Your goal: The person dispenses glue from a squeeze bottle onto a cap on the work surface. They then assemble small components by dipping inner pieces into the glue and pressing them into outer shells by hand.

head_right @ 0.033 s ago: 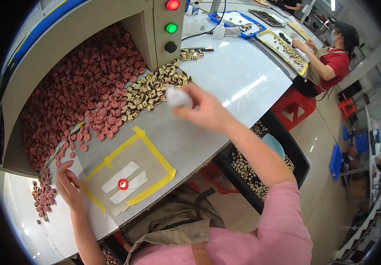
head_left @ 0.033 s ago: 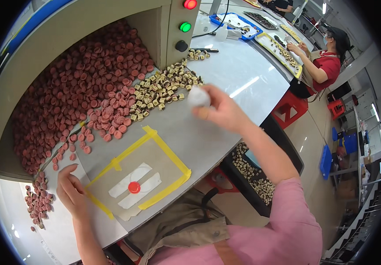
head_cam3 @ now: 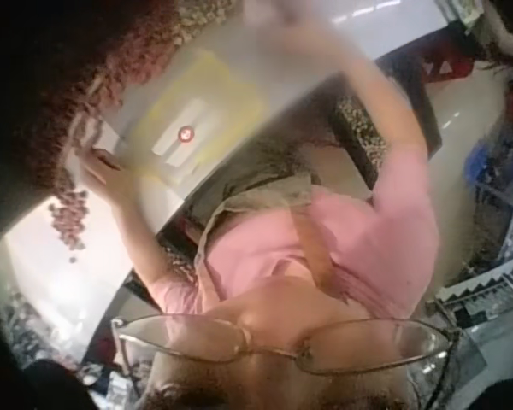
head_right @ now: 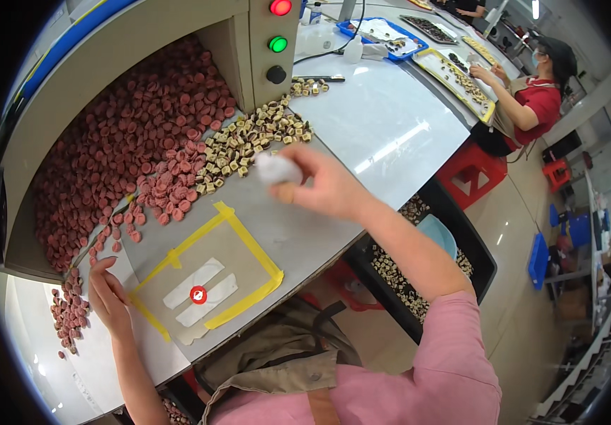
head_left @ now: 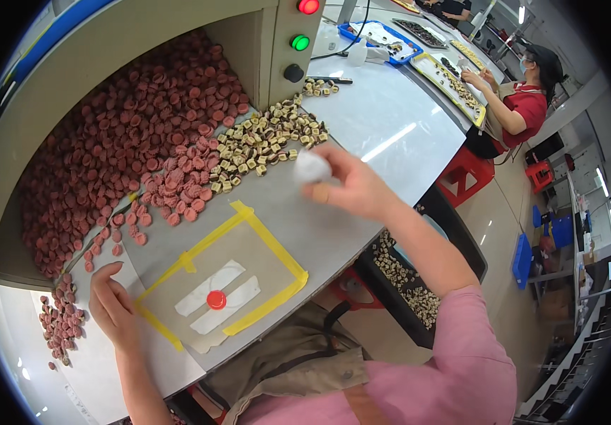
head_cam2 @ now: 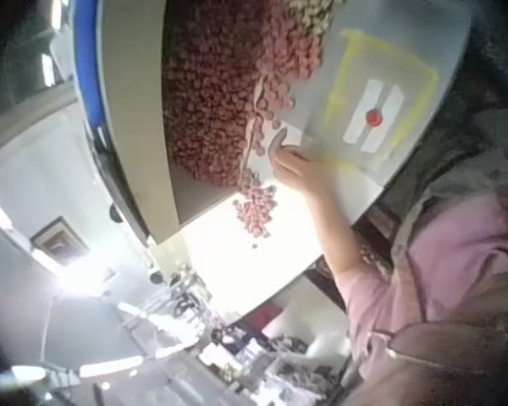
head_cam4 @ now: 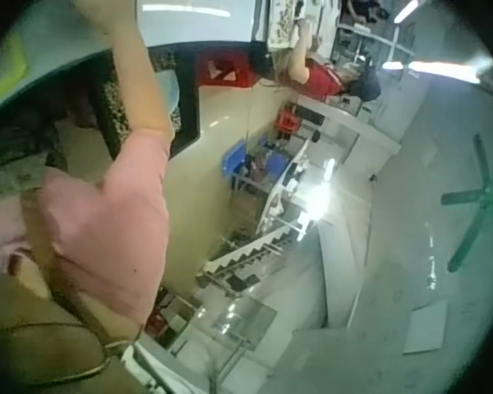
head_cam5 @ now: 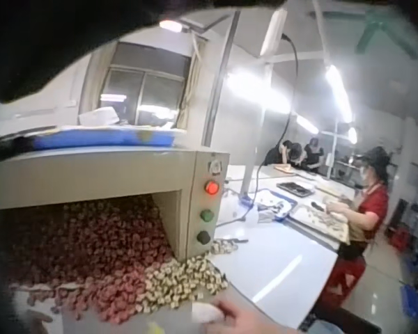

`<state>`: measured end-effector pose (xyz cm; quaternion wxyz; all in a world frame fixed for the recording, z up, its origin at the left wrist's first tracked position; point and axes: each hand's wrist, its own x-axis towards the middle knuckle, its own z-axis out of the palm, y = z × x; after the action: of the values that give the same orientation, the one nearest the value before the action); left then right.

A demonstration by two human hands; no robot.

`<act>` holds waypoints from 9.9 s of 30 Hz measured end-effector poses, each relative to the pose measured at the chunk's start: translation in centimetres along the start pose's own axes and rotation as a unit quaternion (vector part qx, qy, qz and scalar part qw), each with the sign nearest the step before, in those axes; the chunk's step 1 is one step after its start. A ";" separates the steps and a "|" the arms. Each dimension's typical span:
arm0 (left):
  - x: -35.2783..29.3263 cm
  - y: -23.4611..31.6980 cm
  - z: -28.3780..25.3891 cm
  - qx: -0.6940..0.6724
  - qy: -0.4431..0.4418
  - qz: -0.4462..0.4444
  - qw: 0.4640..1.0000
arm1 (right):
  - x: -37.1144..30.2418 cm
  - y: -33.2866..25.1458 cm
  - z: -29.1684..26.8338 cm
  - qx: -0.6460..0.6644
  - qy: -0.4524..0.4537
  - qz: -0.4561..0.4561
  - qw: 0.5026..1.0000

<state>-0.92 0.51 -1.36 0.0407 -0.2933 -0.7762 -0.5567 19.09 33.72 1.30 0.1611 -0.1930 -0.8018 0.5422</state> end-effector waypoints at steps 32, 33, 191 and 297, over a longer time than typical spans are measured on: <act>-0.6 0.4 -2.9 0.017 -0.048 0.049 0.998 | -2.7 -4.9 9.1 -0.304 -0.284 -0.259 0.872; -0.6 0.3 -2.7 0.029 -0.021 0.069 0.997 | -2.7 -4.9 9.1 -0.304 -0.283 -0.259 0.872; -12.4 5.4 -1.7 -0.506 -0.068 -0.306 0.804 | -5.5 -7.5 15.9 -0.327 -0.236 -0.321 0.857; -1.1 0.6 -3.5 0.177 -0.127 0.006 0.976 | -3.6 -4.5 6.5 -0.280 -0.151 -0.101 0.943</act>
<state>-0.60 -2.93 0.07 -0.0033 -0.3543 -0.8594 -0.3687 18.61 25.25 2.96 0.0315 -0.0638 -0.9514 0.2996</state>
